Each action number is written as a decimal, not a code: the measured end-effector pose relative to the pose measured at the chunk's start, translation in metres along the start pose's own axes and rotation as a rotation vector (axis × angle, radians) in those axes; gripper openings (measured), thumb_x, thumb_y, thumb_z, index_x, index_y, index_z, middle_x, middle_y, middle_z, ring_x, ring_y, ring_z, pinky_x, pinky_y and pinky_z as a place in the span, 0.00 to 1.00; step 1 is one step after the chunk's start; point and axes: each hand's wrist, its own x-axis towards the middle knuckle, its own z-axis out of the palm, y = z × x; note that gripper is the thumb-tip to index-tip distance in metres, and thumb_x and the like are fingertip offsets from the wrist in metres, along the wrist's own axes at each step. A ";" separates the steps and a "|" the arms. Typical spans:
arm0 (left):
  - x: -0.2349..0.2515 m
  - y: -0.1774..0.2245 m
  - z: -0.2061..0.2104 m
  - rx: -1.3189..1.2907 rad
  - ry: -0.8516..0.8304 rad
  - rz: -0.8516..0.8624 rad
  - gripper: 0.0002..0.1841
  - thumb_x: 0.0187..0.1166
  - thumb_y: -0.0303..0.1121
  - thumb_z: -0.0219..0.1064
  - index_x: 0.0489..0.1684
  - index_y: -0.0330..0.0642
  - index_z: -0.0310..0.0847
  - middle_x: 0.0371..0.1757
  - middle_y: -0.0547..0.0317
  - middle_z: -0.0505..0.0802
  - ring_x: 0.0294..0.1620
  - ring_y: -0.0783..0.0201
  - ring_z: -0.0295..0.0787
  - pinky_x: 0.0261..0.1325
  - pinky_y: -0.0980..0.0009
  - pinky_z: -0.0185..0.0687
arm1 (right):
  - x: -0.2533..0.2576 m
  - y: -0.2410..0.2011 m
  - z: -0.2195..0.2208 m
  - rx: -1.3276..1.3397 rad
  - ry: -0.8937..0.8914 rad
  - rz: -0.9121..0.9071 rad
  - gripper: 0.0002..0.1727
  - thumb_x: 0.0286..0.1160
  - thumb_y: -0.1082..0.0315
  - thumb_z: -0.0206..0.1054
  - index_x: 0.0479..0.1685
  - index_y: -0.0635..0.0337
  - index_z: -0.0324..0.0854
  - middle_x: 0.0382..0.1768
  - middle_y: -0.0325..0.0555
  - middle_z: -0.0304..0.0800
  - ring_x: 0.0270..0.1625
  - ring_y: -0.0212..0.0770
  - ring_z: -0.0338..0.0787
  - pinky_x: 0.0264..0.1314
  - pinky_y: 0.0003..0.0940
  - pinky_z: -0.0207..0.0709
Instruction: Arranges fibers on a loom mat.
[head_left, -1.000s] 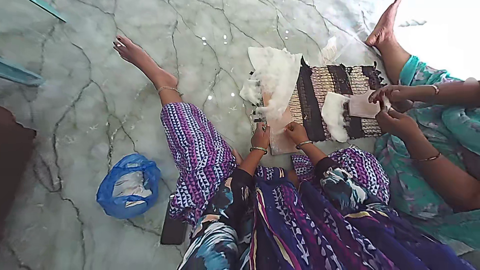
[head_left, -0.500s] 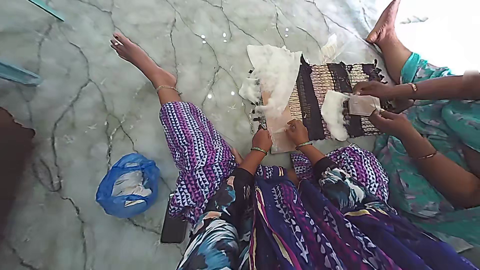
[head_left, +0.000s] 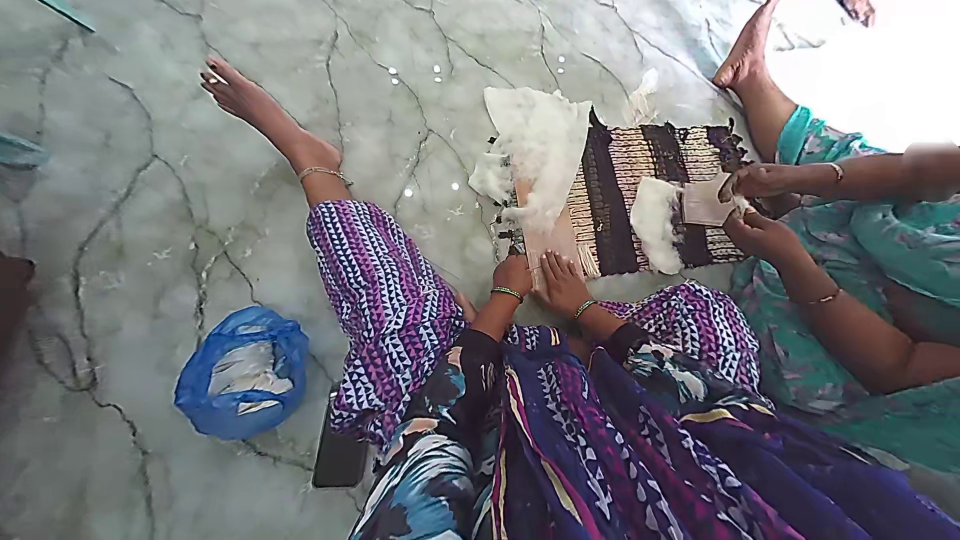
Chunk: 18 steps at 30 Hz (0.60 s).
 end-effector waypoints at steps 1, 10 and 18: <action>-0.001 -0.002 -0.001 0.004 -0.014 0.015 0.16 0.85 0.33 0.62 0.60 0.31 0.84 0.64 0.33 0.89 0.71 0.38 0.83 0.74 0.39 0.73 | -0.008 0.000 0.000 0.000 -0.044 0.012 0.51 0.88 0.36 0.44 0.96 0.67 0.36 0.97 0.61 0.33 0.98 0.58 0.36 0.96 0.62 0.31; -0.008 -0.009 0.000 0.147 -0.159 0.109 0.16 0.85 0.30 0.61 0.63 0.32 0.85 0.68 0.34 0.87 0.75 0.37 0.80 0.77 0.37 0.70 | -0.037 -0.005 -0.024 0.037 0.020 0.003 0.32 0.91 0.50 0.48 0.80 0.65 0.75 0.80 0.60 0.78 0.88 0.57 0.71 0.93 0.69 0.34; -0.003 -0.013 -0.002 0.124 0.024 0.064 0.15 0.85 0.30 0.60 0.63 0.35 0.85 0.67 0.37 0.88 0.74 0.40 0.81 0.75 0.41 0.74 | 0.013 0.007 -0.009 -0.015 0.076 -0.045 0.49 0.87 0.38 0.51 0.94 0.69 0.45 0.96 0.62 0.42 0.98 0.57 0.42 0.96 0.59 0.37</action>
